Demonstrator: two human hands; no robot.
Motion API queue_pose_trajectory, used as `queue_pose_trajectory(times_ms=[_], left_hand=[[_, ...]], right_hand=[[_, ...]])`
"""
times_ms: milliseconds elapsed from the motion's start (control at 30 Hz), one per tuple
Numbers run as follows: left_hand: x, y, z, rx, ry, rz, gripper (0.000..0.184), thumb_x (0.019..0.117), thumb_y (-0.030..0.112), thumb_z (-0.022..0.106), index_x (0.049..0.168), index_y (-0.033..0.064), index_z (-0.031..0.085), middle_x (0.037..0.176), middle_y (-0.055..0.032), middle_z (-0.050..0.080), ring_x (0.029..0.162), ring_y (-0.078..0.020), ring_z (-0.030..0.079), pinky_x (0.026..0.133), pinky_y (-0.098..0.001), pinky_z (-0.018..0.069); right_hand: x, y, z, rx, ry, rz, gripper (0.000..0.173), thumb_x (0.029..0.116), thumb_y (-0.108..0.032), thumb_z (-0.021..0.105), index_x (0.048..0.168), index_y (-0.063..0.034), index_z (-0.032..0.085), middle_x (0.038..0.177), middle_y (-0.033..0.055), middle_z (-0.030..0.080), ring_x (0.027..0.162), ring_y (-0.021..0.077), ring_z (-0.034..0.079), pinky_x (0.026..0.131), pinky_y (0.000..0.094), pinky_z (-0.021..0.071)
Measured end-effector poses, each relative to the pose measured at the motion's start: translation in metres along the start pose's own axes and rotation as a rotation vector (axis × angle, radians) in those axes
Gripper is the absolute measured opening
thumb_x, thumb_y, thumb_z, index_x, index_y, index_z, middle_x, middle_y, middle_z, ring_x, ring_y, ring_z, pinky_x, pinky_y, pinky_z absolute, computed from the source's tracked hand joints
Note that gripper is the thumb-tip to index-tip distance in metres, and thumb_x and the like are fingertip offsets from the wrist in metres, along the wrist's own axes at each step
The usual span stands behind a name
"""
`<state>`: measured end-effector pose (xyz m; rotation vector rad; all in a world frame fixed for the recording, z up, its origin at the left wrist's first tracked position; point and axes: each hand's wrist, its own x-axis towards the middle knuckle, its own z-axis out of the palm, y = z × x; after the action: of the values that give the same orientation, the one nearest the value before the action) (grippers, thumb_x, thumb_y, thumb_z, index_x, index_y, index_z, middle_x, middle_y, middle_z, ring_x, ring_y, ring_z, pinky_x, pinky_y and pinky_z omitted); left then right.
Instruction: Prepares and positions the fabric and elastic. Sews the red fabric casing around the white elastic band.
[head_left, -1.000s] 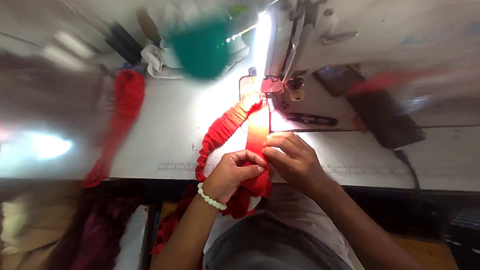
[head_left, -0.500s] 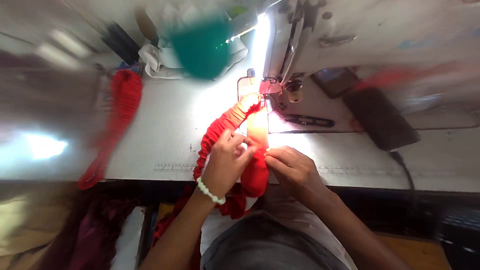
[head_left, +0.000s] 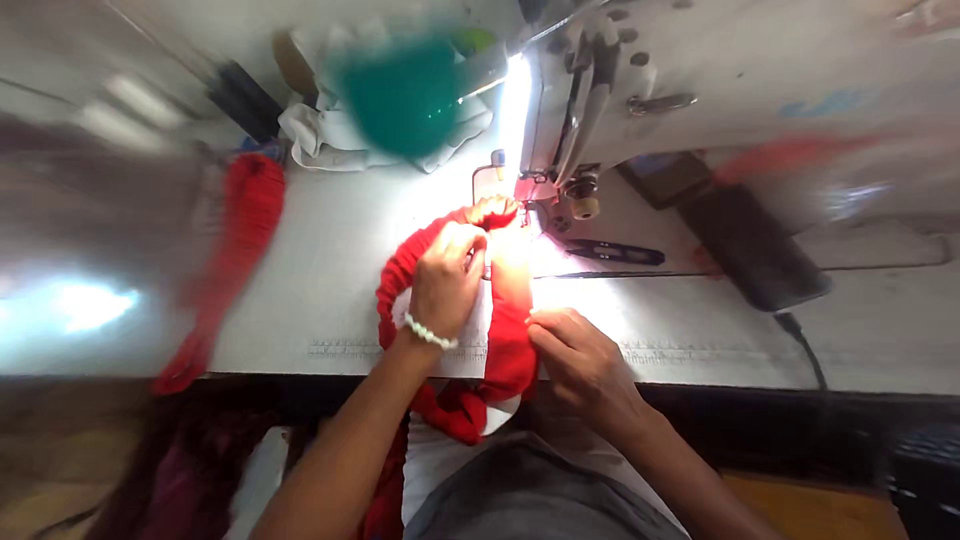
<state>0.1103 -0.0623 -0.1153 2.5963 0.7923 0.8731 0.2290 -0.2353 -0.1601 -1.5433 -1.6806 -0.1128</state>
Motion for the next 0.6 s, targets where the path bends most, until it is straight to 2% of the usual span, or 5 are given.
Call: queue_pose_trajectory(times_ms=[100,233,367,500,600], left_hand=[[-0.018,0.04,-0.024,-0.176,-0.341,-0.485,0.024,0.0996,0.017,0.064,0.116,-0.0005,0.062,0.089,-0.0105,0.07,0.074,-0.0179,0.069,0.072,-0.0378,0.0583],[-0.034,0.043,-0.026,-0.578,-0.471,-0.693,0.026,0.0949,0.016,0.071,0.117,0.0054,0.063,0.09,-0.0011,0.066,0.075,-0.0047,0.062,0.072,-0.0224,0.0528],[-0.045,0.047,-0.028,-0.439,-0.486,-0.469,0.02,0.0959,0.017,0.068,0.112,0.0072,0.074,0.099,-0.0028,0.073,0.083,-0.003,0.067,0.079,-0.0186,0.0536],[-0.04,0.042,-0.019,-0.081,-0.321,-0.11,0.017,0.0937,0.019,0.07,0.103,0.0079,0.079,0.09,-0.0108,0.069,0.078,-0.0192,0.066,0.073,-0.0318,0.056],[-0.024,0.007,0.0,0.065,-0.185,0.228,0.023,0.0988,0.026,0.063,0.107,0.0138,0.08,0.125,-0.011,0.07,0.122,-0.0296,0.062,0.102,-0.0493,0.0454]], right_hand=[[-0.002,-0.001,0.001,0.029,0.028,0.009,0.017,0.0971,-0.005,0.055,0.098,-0.0054,0.072,0.101,0.0131,0.073,0.096,0.0235,0.07,0.083,0.0285,0.0564],[-0.003,-0.001,-0.001,0.106,0.07,0.014,0.017,0.0999,-0.006,0.054,0.1,-0.0042,0.071,0.104,0.014,0.073,0.103,0.0223,0.069,0.092,0.0264,0.054],[-0.007,-0.004,0.0,0.04,0.055,0.017,0.018,0.0993,-0.006,0.054,0.097,-0.0042,0.072,0.101,0.0133,0.074,0.103,0.0236,0.071,0.093,0.0288,0.0551],[-0.006,-0.009,0.005,-0.064,0.033,0.004,0.017,0.0958,-0.004,0.056,0.093,-0.0049,0.073,0.096,0.0129,0.074,0.098,0.0255,0.072,0.089,0.0306,0.0573],[-0.004,-0.011,0.005,-0.107,0.002,-0.01,0.017,0.0952,-0.003,0.057,0.092,-0.0064,0.073,0.097,0.0129,0.074,0.098,0.0258,0.072,0.086,0.0316,0.058]])
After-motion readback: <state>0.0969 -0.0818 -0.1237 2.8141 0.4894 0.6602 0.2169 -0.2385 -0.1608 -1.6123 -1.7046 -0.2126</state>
